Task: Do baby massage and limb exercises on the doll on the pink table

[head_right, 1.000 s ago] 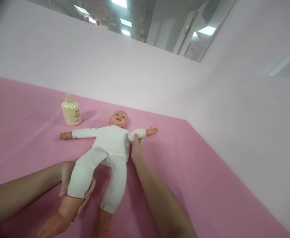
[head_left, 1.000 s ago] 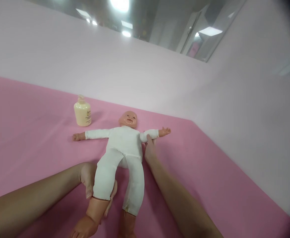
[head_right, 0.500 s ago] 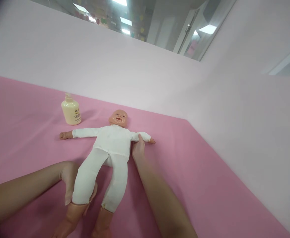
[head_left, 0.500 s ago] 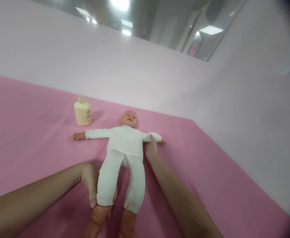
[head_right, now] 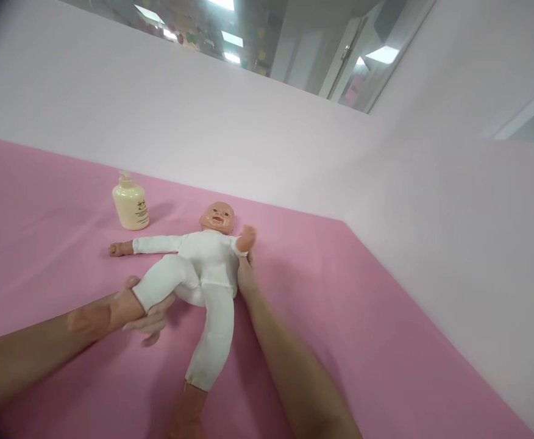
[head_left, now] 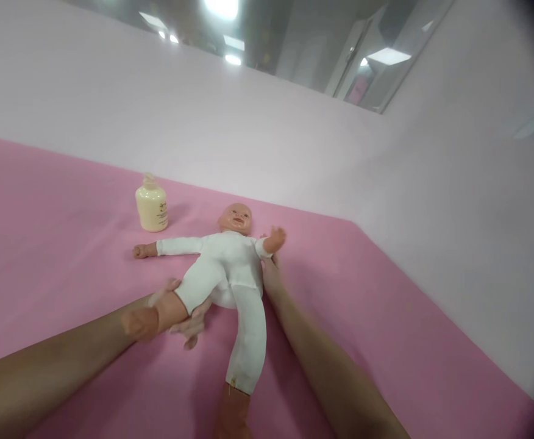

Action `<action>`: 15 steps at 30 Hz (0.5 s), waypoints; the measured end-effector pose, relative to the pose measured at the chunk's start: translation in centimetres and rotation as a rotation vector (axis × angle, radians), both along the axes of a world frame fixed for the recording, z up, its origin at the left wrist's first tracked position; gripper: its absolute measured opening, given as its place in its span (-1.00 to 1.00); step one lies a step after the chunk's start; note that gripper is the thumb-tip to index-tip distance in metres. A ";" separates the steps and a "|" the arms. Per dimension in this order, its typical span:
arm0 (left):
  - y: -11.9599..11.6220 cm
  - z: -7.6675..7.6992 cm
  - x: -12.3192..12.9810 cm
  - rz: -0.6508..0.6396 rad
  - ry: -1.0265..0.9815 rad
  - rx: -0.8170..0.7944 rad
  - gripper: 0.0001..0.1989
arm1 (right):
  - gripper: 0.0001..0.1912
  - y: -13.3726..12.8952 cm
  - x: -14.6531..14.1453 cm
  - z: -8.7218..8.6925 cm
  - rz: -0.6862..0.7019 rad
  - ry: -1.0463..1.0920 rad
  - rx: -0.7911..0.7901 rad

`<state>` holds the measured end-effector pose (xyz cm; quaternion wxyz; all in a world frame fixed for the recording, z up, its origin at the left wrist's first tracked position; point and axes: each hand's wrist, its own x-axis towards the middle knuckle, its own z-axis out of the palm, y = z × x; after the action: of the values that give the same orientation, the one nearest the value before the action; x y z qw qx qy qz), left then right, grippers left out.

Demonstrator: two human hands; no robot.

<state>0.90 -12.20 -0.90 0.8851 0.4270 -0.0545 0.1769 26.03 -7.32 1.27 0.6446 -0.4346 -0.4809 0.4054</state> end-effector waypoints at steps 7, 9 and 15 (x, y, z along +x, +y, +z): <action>0.2 3.0 0.7 0.218 0.078 -0.162 -0.45 | -0.55 -0.1 0.9 0.3 0.119 -0.499 0.264; 0.1 2.7 1.0 0.245 0.097 -0.147 -0.43 | -0.52 -0.1 0.9 0.4 0.119 -0.504 0.276; 0.5 1.8 1.2 0.243 0.108 -0.113 -0.37 | -0.49 0.0 0.8 0.4 0.114 -0.520 0.298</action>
<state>2.08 -11.69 0.90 0.8814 0.3890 0.0551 0.2623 26.82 -7.31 1.65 0.5327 -0.3967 -0.7076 0.2413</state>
